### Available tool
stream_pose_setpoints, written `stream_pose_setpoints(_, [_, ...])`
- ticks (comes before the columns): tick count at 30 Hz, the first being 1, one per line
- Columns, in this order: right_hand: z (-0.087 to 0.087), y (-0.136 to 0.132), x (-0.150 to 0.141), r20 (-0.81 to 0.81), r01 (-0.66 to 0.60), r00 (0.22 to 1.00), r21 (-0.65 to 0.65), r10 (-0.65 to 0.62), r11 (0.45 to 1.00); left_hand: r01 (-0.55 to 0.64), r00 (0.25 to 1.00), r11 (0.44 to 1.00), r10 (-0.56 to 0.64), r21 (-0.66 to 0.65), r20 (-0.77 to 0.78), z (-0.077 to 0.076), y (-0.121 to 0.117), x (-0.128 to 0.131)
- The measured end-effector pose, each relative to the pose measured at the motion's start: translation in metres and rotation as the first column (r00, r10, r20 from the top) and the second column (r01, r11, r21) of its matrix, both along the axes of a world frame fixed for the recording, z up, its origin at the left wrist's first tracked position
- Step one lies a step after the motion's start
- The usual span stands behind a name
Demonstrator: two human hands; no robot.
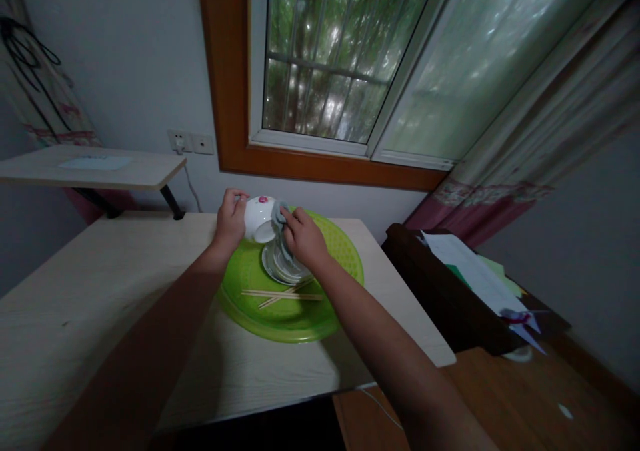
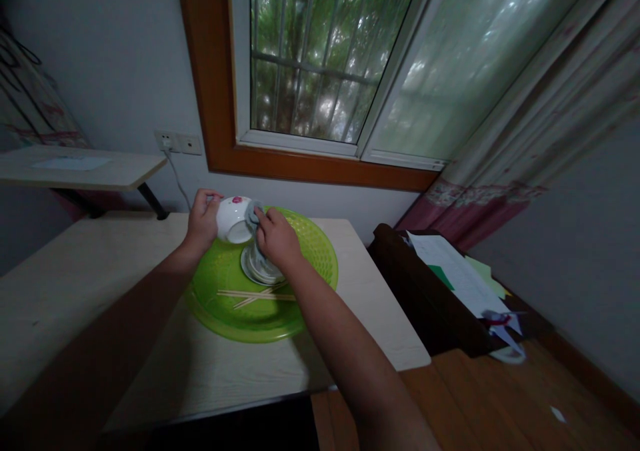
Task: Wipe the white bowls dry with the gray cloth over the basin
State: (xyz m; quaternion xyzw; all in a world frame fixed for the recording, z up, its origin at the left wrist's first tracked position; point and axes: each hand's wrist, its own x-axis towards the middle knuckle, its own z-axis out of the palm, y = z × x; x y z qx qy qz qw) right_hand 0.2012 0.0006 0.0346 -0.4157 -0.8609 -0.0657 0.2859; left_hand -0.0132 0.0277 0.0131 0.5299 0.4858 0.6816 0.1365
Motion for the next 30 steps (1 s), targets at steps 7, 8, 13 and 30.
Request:
stream_pose_setpoints(7, [-0.0047,0.0046,0.0037,0.042,0.088,0.996,-0.165,-0.082,0.982,0.001,0.998,1.0,-0.003,0.031,0.064,-0.003,0.0055,-0.0037])
stream_pose_setpoints(8, [-0.005,0.0041,0.0035,0.055,0.093,0.995,-0.177,-0.084,0.98,-0.002,0.998,1.0,0.0,0.031,0.066,-0.0026,0.0056,-0.0035])
stream_pose_setpoints(13, [-0.0057,0.0029,0.0029,0.032,0.087,0.996,-0.173,-0.082,0.981,-0.022,0.998,0.999,0.02,0.038,0.059,-0.0002,0.0047,-0.0024])
stream_pose_setpoints(30, [-0.0016,-0.0017,0.0015,-0.009,-0.029,1.0,-0.065,0.029,0.997,0.048,0.999,0.998,-0.048,-0.033,0.013,-0.0013,0.0031,0.0014])
